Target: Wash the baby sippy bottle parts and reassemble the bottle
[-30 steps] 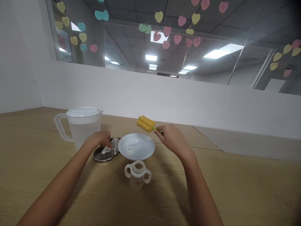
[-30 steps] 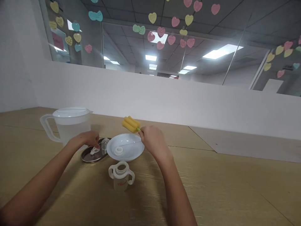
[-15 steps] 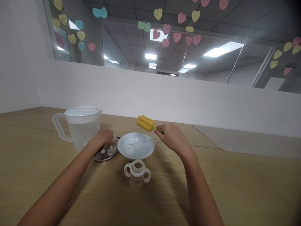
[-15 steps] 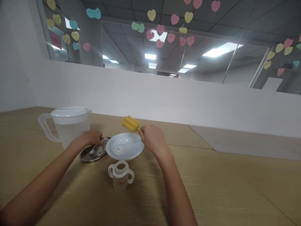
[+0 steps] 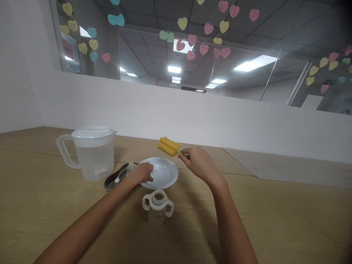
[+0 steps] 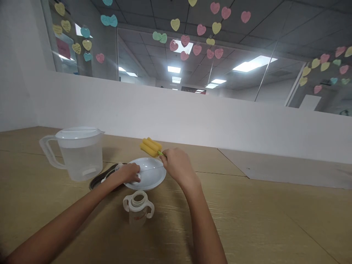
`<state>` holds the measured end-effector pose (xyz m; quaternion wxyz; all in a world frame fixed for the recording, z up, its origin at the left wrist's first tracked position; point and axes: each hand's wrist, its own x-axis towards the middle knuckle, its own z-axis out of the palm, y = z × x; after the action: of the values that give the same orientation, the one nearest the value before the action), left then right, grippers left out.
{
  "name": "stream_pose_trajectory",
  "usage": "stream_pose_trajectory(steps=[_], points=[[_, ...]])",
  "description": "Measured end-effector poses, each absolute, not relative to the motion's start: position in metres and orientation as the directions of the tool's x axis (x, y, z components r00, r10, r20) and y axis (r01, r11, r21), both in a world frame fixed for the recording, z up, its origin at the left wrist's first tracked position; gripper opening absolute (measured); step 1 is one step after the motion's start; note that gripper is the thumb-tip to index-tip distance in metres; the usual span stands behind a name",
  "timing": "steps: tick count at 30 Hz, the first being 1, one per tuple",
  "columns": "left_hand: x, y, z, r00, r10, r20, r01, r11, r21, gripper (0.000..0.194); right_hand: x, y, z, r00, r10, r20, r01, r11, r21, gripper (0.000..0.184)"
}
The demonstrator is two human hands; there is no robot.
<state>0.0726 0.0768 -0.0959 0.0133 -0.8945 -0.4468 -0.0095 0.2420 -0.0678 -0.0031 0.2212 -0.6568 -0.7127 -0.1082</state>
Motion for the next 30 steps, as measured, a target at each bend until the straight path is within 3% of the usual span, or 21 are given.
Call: stream_pose_trajectory(steps=[6,8,10,14,17,30], points=[[0.048,0.069,-0.048,0.627,0.748,0.217,0.726,-0.662,0.184,0.041,0.248,-0.066,-0.005,-0.030,0.907,0.421,0.978,0.113,-0.173,0.031],[0.039,0.056,-0.029,0.568,0.738,0.363,0.552,-0.669,0.497,0.049,0.249,-0.066,-0.004,-0.039,0.916,0.399,0.973,0.126,-0.193,0.031],[0.031,0.038,-0.014,0.517,0.718,0.467,0.371,-0.679,0.634,0.052,0.248,-0.069,-0.003,-0.073,0.913,0.401,0.959,0.174,-0.222,0.032],[0.022,0.006,0.003,0.480,0.622,0.619,0.096,-0.739,0.667,0.049,0.244,-0.081,0.003,-0.152,0.872,0.465,0.915,0.303,-0.268,0.033],[0.021,-0.005,0.006,0.484,0.588,0.648,0.000,-0.741,0.672,0.045,0.241,-0.088,0.006,-0.186,0.839,0.511,0.914,0.339,-0.222,0.033],[0.029,0.005,-0.003,0.548,0.719,0.428,0.071,-0.549,0.833,0.048,0.241,-0.074,0.002,-0.327,0.792,0.516,0.938,0.338,0.076,0.032]])
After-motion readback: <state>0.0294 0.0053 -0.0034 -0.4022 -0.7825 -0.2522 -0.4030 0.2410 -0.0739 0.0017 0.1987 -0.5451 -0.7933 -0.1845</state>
